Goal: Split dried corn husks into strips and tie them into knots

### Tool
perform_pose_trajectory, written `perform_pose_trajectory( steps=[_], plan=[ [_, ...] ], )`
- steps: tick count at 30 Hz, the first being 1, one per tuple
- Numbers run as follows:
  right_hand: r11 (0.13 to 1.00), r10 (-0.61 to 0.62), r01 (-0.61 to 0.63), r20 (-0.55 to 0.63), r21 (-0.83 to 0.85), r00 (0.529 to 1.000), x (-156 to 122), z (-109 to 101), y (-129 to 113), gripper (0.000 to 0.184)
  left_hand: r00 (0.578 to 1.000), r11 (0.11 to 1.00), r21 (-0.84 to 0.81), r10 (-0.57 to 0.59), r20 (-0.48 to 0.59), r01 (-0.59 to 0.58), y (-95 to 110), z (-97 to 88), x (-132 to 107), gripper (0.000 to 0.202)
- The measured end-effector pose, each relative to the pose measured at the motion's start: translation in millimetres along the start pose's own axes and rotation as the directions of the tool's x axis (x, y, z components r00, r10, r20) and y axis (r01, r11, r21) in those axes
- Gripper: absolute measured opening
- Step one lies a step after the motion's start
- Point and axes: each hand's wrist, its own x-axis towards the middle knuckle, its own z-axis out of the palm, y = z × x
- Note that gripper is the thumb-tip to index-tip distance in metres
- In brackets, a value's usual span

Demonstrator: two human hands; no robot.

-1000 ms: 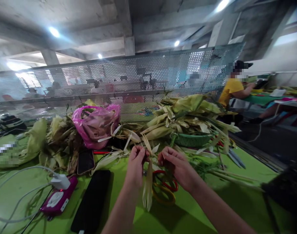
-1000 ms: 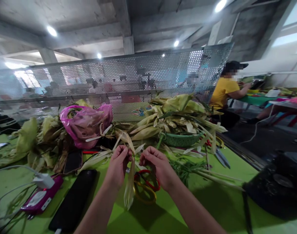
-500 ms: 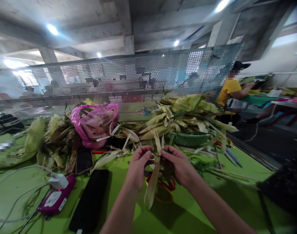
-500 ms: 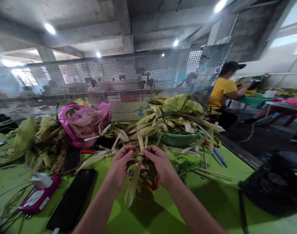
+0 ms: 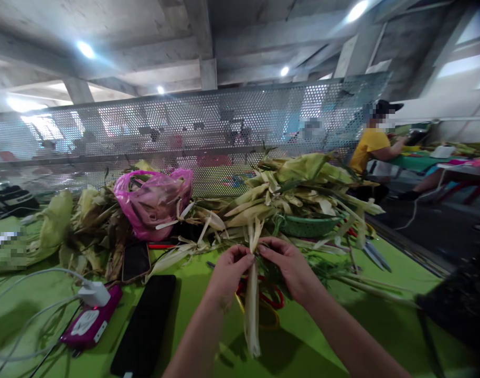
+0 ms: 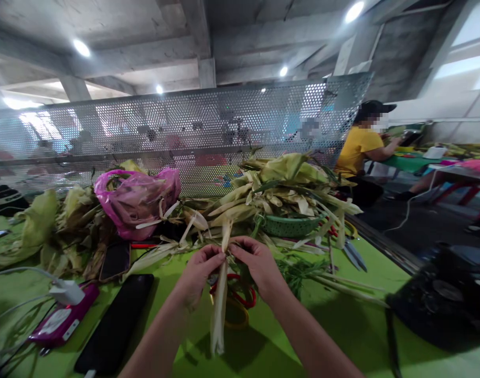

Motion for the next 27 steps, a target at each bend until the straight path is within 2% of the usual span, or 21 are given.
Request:
perform_pose_trajectory(
  steps=[3, 5, 7, 9, 12, 19, 22, 27],
  plan=[
    [0.987, -0.082, 0.089, 0.055, -0.136, 0.995, -0.3, -0.9, -1.1, 0.029, 0.995, 0.997, 0.006, 0.079, -0.066, -0.079, 1.1, -0.9, 1.3, 0.022],
    [0.943, -0.125, 0.149, 0.098, -0.298, 0.987, -0.8, -1.9, -0.6, 0.032, 0.992, 0.996, 0.007, 0.093, -0.09, -0.093, 1.0, -2.1, 2.3, 0.02],
    [0.851, -0.189, 0.226, 0.124, -0.473, 0.974, -1.6, -3.2, 0.7, 0.029, 0.989, 0.994, 0.009, 0.111, -0.1, -0.11, -0.3, -3.7, 3.6, 0.019],
    [0.738, -0.272, 0.316, 0.165, -0.597, 0.948, -2.4, -4.1, 1.6, 0.018, 0.983, 0.99, 0.026, 0.14, -0.119, -0.137, -2.1, -5.4, 5.1, 0.018],
    [0.648, -0.319, 0.388, 0.228, -0.655, 0.92, -3.0, -4.5, 1.5, 0.021, 0.977, 0.988, 0.041, 0.155, -0.149, -0.15, -3.2, -6.5, 6.1, 0.017],
    [0.739, -0.227, 0.319, 0.226, -0.593, 0.947, -2.9, -3.5, 1.1, 0.022, 0.995, 0.999, -0.05, 0.012, -0.098, -0.017, 2.1, -1.4, -1.2, 0.012],
    [0.752, -0.197, 0.297, 0.23, -0.588, 0.953, -2.8, -3.3, -0.4, 0.021, 0.996, 0.999, -0.024, 0.035, -0.078, -0.037, 2.7, 0.3, -1.5, 0.018],
    [0.804, -0.193, 0.273, 0.203, -0.528, 0.96, -3.1, -6.7, -10.3, 0.025, 0.988, 0.994, -0.042, 0.098, -0.119, -0.103, 3.3, -2.1, 2.2, 0.027]
  ],
)
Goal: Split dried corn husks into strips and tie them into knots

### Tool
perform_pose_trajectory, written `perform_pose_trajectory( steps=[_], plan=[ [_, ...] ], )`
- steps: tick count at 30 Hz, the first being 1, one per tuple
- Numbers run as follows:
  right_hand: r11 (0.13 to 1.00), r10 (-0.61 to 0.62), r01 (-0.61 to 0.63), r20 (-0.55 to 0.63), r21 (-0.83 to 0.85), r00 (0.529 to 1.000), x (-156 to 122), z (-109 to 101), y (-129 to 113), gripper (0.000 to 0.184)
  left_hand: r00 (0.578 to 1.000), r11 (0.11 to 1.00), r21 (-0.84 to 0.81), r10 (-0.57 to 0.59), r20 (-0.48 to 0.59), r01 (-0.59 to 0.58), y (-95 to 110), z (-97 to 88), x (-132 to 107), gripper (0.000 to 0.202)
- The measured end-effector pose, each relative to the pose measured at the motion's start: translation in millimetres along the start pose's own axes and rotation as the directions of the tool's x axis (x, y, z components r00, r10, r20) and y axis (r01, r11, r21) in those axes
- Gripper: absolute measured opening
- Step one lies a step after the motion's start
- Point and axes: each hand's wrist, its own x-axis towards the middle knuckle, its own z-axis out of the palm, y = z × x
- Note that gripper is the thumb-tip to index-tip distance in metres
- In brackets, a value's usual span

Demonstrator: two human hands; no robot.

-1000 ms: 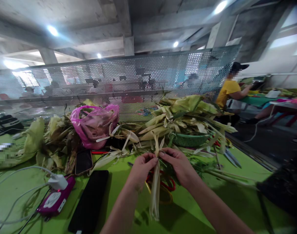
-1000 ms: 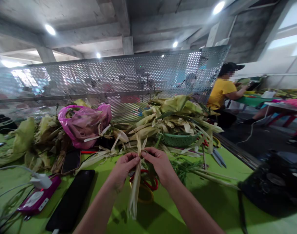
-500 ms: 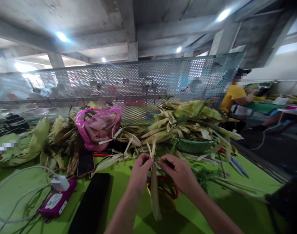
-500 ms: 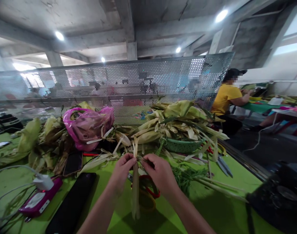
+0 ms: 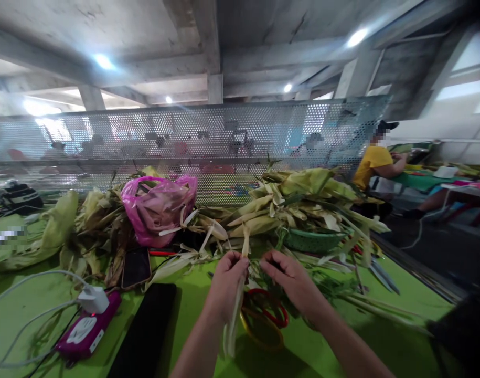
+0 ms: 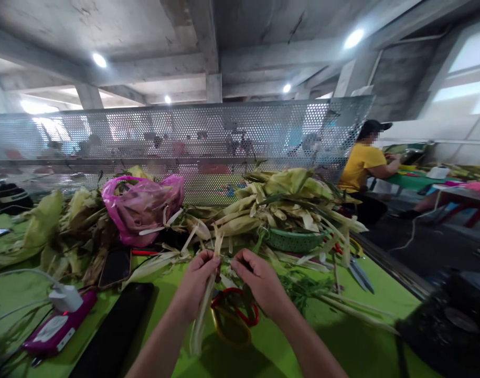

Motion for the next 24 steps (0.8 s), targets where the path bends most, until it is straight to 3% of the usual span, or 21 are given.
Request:
perform_pose_trajectory(
  steps=[8, 12, 15, 16, 18, 20, 24],
  plan=[
    [1.0, 0.03, -0.03, -0.148, 0.002, 0.989, 6.2, -16.7, 4.8, 0.026, 1.0, 1.0, 0.017, 0.022, -0.005, -0.021, 3.9, -8.0, 3.0, 0.029],
    [0.987, -0.048, 0.01, -0.237, -0.16, 0.97, 1.2, -22.5, 10.1, 0.017, 0.998, 0.996, 0.077, 0.055, -0.012, -0.054, 1.1, -14.0, 7.8, 0.025],
    [0.932, -0.091, -0.016, -0.278, -0.361, 0.956, -20.4, -21.2, 8.0, 0.024, 0.996, 0.995, 0.076, 0.067, -0.062, -0.062, 2.4, -18.6, 10.7, 0.024],
    [0.907, -0.081, -0.025, -0.232, -0.421, 0.969, -29.9, -17.7, 6.4, 0.021, 0.995, 0.995, 0.079, 0.065, -0.072, -0.06, 3.5, -19.6, 11.0, 0.024],
    [0.859, -0.006, -0.002, -0.015, -0.512, 1.0, -48.0, -5.6, 3.7, 0.013, 0.995, 0.995, 0.085, 0.059, -0.075, -0.053, 5.8, -20.7, 10.9, 0.026],
    [0.772, 0.06, 0.063, 0.171, -0.632, 0.983, -60.3, 10.9, 2.8, 0.021, 0.996, 0.996, 0.075, 0.051, -0.069, -0.046, 7.5, -20.9, 10.0, 0.027],
    [0.62, 0.136, 0.093, 0.223, -0.779, 0.965, -62.1, 36.7, 1.5, 0.051, 0.996, 0.998, 0.02, 0.053, -0.078, -0.051, 8.3, -22.1, 9.4, 0.028]
  ],
)
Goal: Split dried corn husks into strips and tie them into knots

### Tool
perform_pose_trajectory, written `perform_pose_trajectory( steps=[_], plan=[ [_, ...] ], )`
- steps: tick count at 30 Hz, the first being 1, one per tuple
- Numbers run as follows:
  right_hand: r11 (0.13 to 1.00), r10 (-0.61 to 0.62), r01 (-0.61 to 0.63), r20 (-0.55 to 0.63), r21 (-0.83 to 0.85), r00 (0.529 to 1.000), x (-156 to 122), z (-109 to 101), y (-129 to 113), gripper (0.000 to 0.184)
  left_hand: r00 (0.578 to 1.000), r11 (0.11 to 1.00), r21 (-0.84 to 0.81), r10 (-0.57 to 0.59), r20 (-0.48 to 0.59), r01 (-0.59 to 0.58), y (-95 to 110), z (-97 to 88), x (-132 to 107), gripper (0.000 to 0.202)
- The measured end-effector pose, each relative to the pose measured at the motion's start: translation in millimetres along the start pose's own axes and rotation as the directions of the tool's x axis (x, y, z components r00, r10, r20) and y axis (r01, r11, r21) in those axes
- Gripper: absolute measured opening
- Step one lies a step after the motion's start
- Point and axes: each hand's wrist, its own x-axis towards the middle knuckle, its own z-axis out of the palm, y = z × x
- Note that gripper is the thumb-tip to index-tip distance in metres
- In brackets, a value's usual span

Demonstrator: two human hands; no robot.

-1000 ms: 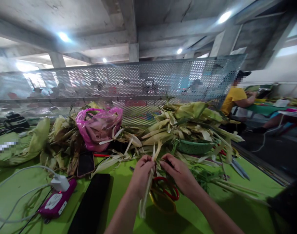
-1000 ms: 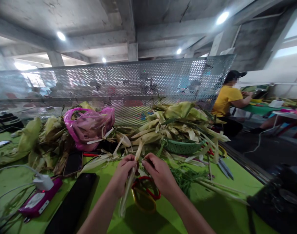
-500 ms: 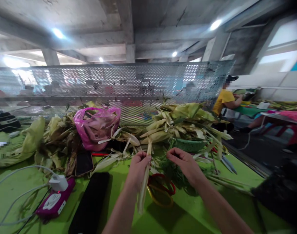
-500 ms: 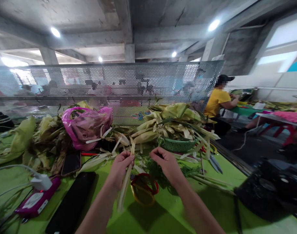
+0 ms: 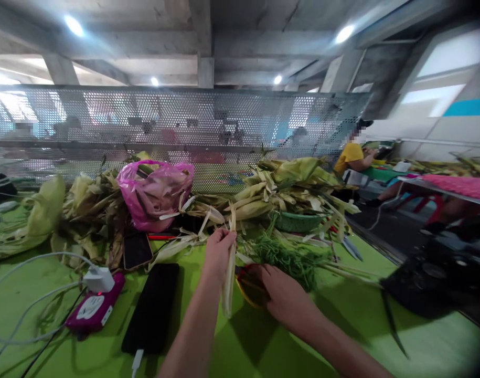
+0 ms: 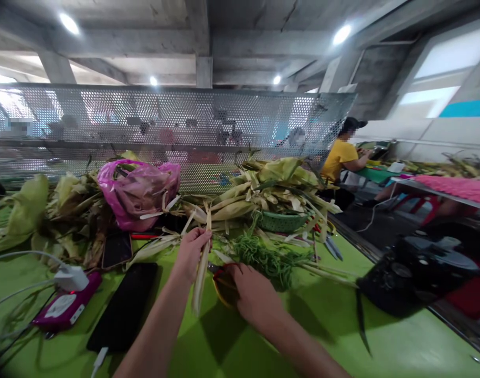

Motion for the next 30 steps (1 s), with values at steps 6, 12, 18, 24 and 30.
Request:
perform_pose_trajectory(
  steps=[6, 12, 18, 24, 30],
  plan=[
    [0.994, 0.106, -0.106, 0.035, -0.022, 0.994, -5.9, -13.5, 8.2, 0.056, 1.0, 0.996, -0.087, 0.021, -0.016, -0.022, 3.8, -7.2, 4.1, 0.028],
    [0.832, 0.123, -0.213, 0.204, 0.512, 0.971, -43.5, -26.9, 31.1, 0.043, 0.991, 0.981, -0.176, 0.061, -0.119, -0.082, 6.8, -13.0, 7.3, 0.028],
    [0.682, 0.174, -0.276, 0.215, 0.678, 0.961, -59.2, -21.1, 27.5, 0.061, 0.987, 0.968, -0.24, 0.044, -0.153, -0.081, 2.2, -8.7, 6.5, 0.027],
    [0.661, 0.13, -0.167, 0.108, 0.731, 0.986, -44.2, -21.4, 6.6, 0.059, 0.985, 0.97, -0.232, 0.03, -0.17, -0.07, 3.7, -1.1, 0.6, 0.028],
    [0.548, 0.173, -0.163, 0.08, 0.821, 0.982, -28.3, -11.5, -12.1, 0.064, 0.98, 0.967, -0.232, 0.064, -0.189, -0.108, 6.5, 4.3, -4.8, 0.023]
  ],
)
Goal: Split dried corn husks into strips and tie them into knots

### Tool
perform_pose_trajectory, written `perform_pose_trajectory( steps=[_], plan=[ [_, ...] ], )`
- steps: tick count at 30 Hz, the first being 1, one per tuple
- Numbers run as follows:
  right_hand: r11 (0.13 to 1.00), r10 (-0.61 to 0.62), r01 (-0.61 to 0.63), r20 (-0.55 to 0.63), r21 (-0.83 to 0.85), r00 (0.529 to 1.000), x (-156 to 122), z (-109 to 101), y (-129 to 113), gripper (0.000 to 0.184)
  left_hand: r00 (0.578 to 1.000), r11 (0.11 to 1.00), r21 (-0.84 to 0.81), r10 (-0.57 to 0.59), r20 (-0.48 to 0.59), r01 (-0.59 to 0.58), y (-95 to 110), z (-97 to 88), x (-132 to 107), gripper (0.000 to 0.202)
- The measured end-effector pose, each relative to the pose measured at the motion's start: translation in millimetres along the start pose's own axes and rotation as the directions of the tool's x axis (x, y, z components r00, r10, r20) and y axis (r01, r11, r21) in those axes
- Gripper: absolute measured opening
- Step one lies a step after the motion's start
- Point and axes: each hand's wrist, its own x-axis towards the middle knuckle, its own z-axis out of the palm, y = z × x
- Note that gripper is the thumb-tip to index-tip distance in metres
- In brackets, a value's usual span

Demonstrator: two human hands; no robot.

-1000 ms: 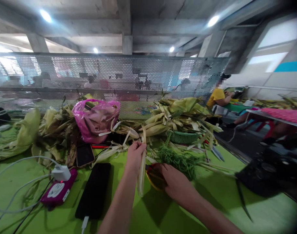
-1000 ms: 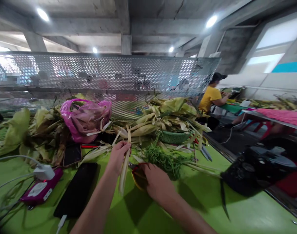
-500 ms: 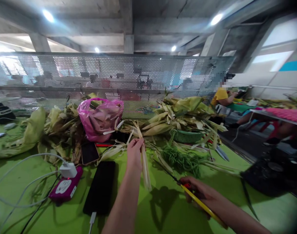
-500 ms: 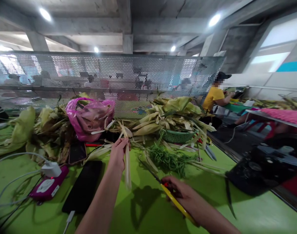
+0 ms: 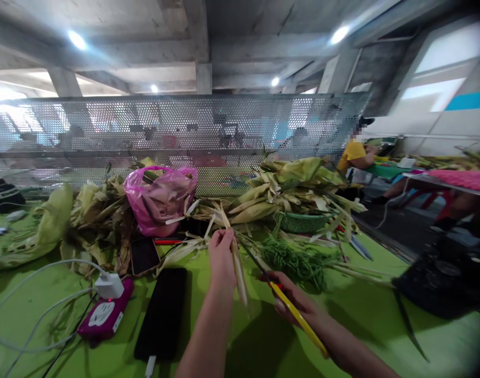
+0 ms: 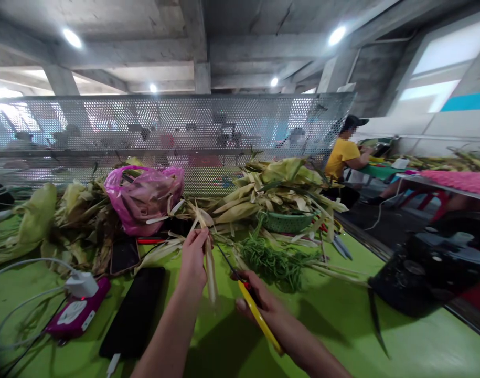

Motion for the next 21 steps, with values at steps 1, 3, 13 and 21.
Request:
perform_pose_trajectory(
  steps=[1, 3, 13, 21],
  plan=[
    [0.999, 0.002, -0.001, -0.021, 0.042, 1.0, 2.0, 3.9, -0.6, 0.065, 1.0, 1.0, 0.005, -0.002, -0.001, 0.002, 0.1, 1.1, -1.2, 0.022],
    [0.992, 0.008, 0.001, -0.066, 0.123, 0.998, 5.6, 11.1, -3.9, 0.064, 1.0, 1.0, 0.022, 0.0, -0.001, 0.0, 0.3, 3.4, -3.9, 0.02],
    [0.826, 0.186, -0.061, -0.169, 0.56, 0.968, 23.5, 36.5, -6.5, 0.06, 0.997, 0.996, 0.051, -0.073, 0.026, 0.072, -4.8, 8.9, -9.4, 0.028],
    [0.911, 0.06, 0.062, -0.28, 0.408, 0.958, 25.7, 21.2, 1.1, 0.041, 0.997, 0.997, -0.015, -0.075, 0.034, 0.075, -4.4, 3.8, -5.0, 0.028]
  ],
)
